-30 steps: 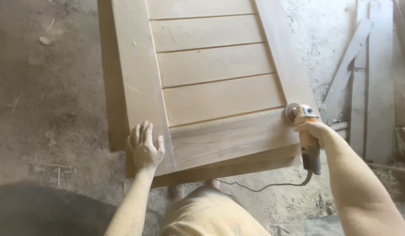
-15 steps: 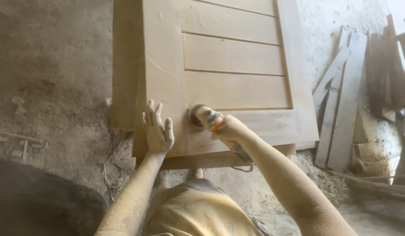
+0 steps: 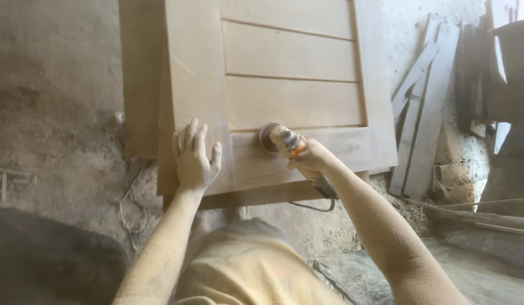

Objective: The person uses an electric sander to smooth the surface of a large wooden door or panel. They move the sander systematically across the flat surfaces and along the edges and grooves of the wood.

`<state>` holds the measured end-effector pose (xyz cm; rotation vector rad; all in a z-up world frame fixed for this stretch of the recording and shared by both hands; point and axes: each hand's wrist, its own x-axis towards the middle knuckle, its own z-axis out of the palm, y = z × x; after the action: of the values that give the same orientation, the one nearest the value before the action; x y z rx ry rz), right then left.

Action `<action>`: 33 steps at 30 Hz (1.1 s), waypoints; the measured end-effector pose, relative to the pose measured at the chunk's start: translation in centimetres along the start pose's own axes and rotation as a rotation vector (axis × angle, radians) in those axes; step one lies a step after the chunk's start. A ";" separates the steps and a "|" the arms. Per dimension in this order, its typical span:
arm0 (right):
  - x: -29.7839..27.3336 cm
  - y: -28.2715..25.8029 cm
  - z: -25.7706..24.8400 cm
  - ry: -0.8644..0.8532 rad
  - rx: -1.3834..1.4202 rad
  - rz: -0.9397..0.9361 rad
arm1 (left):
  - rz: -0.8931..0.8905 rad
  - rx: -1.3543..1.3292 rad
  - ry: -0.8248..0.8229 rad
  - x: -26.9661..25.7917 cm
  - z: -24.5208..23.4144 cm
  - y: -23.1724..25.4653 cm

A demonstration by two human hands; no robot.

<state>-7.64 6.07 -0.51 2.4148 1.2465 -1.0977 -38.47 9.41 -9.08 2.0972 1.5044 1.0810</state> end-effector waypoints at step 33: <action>-3.8 4.6 1.0 -0.020 0.155 -0.005 | -0.267 -0.376 -0.154 2.3 -0.6 -1.1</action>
<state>-5.97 0.37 0.84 2.5055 1.2038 -1.2604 -39.29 11.83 -8.55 1.6342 1.3390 0.9871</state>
